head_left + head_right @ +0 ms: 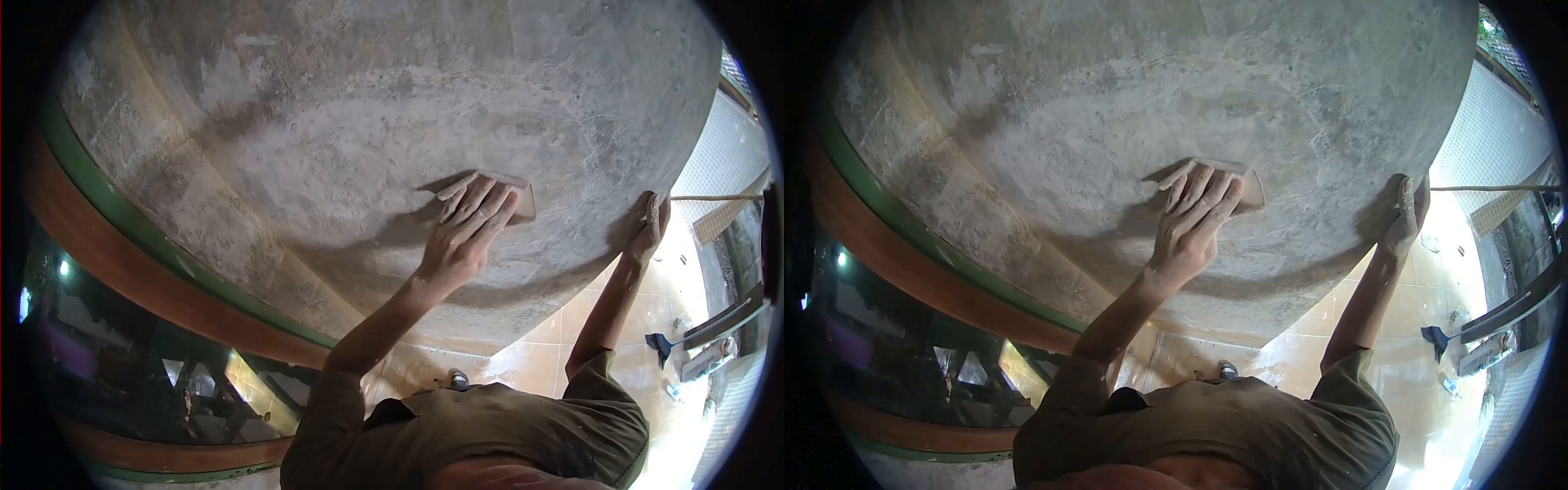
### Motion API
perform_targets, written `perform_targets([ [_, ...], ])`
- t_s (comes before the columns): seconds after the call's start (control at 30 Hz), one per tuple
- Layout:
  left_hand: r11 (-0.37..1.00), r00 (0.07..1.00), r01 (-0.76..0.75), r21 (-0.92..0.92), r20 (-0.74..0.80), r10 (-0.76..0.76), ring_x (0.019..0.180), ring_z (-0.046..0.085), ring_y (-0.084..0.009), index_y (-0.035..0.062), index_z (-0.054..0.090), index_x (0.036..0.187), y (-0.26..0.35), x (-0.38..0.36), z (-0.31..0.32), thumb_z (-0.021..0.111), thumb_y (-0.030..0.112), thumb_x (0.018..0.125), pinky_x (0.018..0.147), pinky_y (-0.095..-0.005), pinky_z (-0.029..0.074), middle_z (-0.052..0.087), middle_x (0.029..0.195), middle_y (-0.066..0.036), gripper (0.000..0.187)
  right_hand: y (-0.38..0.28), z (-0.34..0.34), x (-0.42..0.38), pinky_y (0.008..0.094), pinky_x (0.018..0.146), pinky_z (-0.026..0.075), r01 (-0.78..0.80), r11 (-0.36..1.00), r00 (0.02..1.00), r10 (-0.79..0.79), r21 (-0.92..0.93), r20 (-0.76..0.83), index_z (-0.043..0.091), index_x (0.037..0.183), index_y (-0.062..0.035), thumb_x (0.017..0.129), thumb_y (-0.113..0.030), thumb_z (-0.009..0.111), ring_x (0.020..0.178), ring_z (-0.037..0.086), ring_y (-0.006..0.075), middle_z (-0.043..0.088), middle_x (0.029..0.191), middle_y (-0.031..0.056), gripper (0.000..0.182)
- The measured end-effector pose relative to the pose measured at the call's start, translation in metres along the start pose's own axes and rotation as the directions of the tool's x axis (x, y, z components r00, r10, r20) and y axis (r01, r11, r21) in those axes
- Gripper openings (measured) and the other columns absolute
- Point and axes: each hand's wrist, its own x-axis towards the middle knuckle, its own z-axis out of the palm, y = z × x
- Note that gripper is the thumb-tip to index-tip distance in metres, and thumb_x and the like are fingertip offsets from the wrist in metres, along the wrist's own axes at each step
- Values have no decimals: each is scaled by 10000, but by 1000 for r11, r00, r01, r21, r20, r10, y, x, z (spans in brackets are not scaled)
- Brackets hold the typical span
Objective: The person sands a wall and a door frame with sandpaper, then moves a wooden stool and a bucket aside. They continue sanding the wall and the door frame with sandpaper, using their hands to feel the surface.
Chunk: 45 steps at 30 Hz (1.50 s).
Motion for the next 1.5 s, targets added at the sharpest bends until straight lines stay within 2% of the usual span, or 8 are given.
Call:
perform_targets([
  [0.27,905,777,412,107,-560,-288,1297,418,-299,90,589,1226,-118,54,-111,424,-19,904,1107,-438,316,531,1309,-136,378,-14,22,-2,251,873,367,80,997,996,-80,16,-28,493,1267,26,934,-204,551,965,506,121,576,1054,33,409],
  [0.5,997,939,-72,-9,-338,65,1290,430,-290,85,621,1157,-58,30,-32,438,-50,893,1073,-473,361,566,1259,-131,349,-6,15,-1,241,867,364,87,996,992,-86,9,-95,506,1249,19,933,-222,559,946,502,118,563,1034,25,401],
  [0.67,873,712,486,-26,-567,-414,1347,339,-277,53,516,1291,-121,38,-112,380,-43,904,1140,-428,237,448,1374,-177,421,2,5,0,262,892,376,71,997,994,-69,15,-83,501,1249,12,924,-232,569,997,508,140,562,1081,58,412],
  [0.97,995,880,-70,-70,-473,29,926,580,-166,49,518,1291,-98,25,-70,451,-46,889,819,-355,489,480,1369,-129,419,14,-15,10,244,837,378,59,998,990,-57,10,-128,498,1239,32,901,-232,587,932,514,129,576,1016,49,438],
  [1.07,818,681,546,-180,-473,-559,1207,513,-259,52,516,1294,-142,13,-110,398,8,928,1001,-380,448,512,1319,-167,387,6,-7,8,278,904,356,59,998,984,-62,-27,-167,478,1269,39,905,-246,581,1022,496,165,558,1097,82,474],
  [1.4,897,901,-61,-438,-410,-139,1165,539,-265,31,641,1049,-104,-38,-49,373,-50,886,1041,-429,379,637,1031,-157,325,17,-16,10,320,998,313,61,997,960,-70,-41,-272,435,1308,66,918,-276,575,1138,448,206,505,1221,124,537],
  [1.43,988,816,127,91,-575,-52,853,595,-222,33,612,870,-121,-20,-81,368,-30,902,797,-374,471,614,821,-134,254,22,-24,15,324,1005,312,73,997,959,-81,-40,-271,433,1310,68,920,-275,572,1150,445,209,502,1230,129,537],
  [1.5,808,582,579,-108,-639,-503,645,477,-198,32,543,778,-168,-26,-117,380,-29,899,643,-374,438,539,701,-124,211,30,-36,20,332,1012,313,98,995,971,-97,-7,-219,440,1306,68,927,-259,563,1162,442,215,494,1254,139,515],
])
